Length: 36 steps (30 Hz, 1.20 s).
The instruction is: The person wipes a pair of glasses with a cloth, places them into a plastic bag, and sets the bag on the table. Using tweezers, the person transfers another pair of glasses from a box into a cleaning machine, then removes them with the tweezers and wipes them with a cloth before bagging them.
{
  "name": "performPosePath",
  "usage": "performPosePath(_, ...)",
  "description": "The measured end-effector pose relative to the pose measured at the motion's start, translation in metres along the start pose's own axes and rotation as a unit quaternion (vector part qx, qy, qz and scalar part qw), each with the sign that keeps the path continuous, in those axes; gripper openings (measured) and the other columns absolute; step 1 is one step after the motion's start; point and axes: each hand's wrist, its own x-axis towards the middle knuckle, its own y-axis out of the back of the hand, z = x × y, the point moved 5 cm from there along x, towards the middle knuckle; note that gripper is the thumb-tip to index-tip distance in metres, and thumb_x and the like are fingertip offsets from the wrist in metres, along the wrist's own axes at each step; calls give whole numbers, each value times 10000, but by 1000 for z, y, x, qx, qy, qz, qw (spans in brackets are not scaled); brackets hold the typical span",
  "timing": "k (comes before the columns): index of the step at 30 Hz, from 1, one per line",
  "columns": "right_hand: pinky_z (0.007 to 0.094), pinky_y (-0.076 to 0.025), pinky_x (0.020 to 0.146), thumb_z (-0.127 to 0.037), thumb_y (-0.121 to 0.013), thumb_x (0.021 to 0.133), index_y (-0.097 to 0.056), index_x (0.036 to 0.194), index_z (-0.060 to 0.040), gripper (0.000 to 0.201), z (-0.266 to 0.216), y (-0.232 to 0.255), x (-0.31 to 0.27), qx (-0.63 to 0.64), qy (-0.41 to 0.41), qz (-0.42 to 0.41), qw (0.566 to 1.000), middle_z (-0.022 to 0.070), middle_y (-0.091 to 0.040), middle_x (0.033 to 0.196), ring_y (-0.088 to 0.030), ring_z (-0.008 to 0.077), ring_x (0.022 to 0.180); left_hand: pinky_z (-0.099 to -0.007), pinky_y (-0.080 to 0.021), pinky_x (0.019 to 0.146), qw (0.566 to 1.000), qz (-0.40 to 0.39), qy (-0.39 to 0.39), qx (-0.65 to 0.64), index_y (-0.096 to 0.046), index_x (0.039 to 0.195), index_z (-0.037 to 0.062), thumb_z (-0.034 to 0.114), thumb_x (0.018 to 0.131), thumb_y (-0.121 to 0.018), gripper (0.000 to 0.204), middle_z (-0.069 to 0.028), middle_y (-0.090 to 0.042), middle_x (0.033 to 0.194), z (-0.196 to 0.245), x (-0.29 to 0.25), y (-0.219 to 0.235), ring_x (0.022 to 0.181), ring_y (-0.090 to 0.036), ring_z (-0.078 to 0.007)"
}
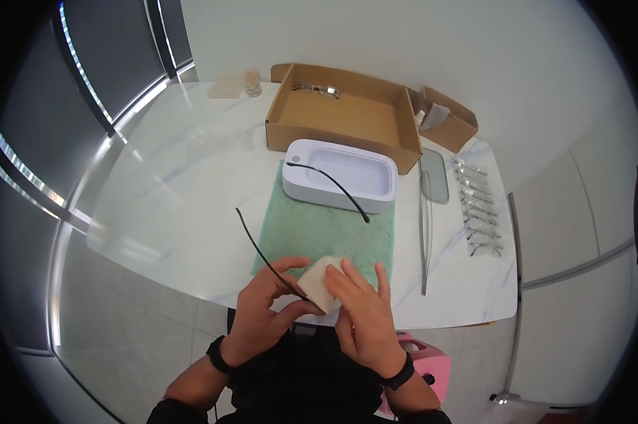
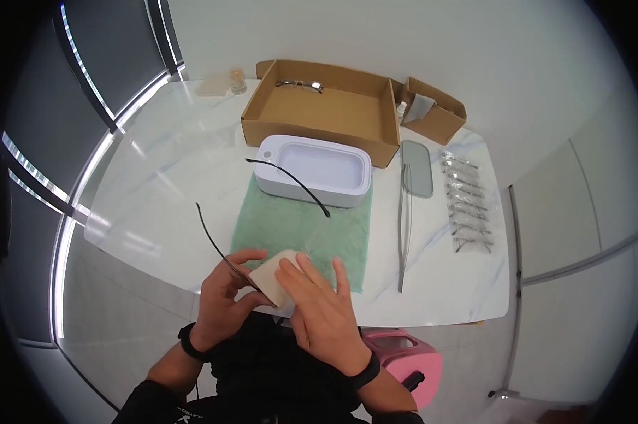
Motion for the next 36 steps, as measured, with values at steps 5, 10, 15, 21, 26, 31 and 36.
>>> performPosePath(5,573,-183,1142,-35,-650,767,-639,1150,-109,390,2,-5,-1,-78,55,-2,995,-2,-622,1191,-572,184,1161,-294,-572,812,986,-60,120,-103,-599,959,-19,31,826,-753,209,-151,-591,1261,0,-6,-4,995,-679,-152)
performPosePath(10,574,-214,1125,-69,-688,731,-641,1003,-128,282,-4,-4,1,-52,79,-22,995,-35,-637,991,-607,163,1004,-280,-552,765,987,-102,110,-57,-582,957,12,55,840,-746,206,-148,-600,1261,7,-12,1,1004,-669,-138)
performPosePath(15,533,-291,1084,-167,-731,767,-631,969,-131,227,-6,3,-6,-34,106,-47,993,-21,-620,921,-603,158,940,-289,-512,810,980,-130,119,-89,-573,952,34,57,856,-726,182,-156,-577,1299,7,-18,-4,981,-638,-137)
performPosePath(21,513,-323,1062,-89,-765,720,-625,1028,-87,338,-16,8,-7,65,97,-5,993,4,-613,929,-600,180,937,-392,-429,1012,947,-153,152,-237,-582,982,35,235,901,-710,250,-161,-521,1363,9,-21,-18,1195,-536,-215)
performPosePath(26,513,-318,1068,7,-719,673,-619,1058,-76,407,-21,14,-4,75,85,24,993,16,-624,966,-600,199,955,-333,-469,987,984,-167,-5,-69,-586,1296,31,50,824,-730,494,-134,-580,1335,21,-21,-15,1197,-578,-220)
performPosePath(31,517,-309,1076,30,-695,658,-626,1034,-84,398,-26,8,-5,69,97,40,992,13,-613,947,-602,196,957,-322,-525,924,992,-118,-44,-24,-646,1240,50,-20,754,-755,504,-118,-633,1265,21,-27,-9,1096,-639,-233)
performPosePath(36,536,-316,1079,-8,-712,672,-627,944,-118,306,-20,11,-7,18,88,33,995,-21,-600,871,-606,152,950,-301,-561,856,993,-94,-66,16,-684,1183,49,-38,720,-774,480,-112,-648,1234,15,-32,-14,1064,-650,-222)
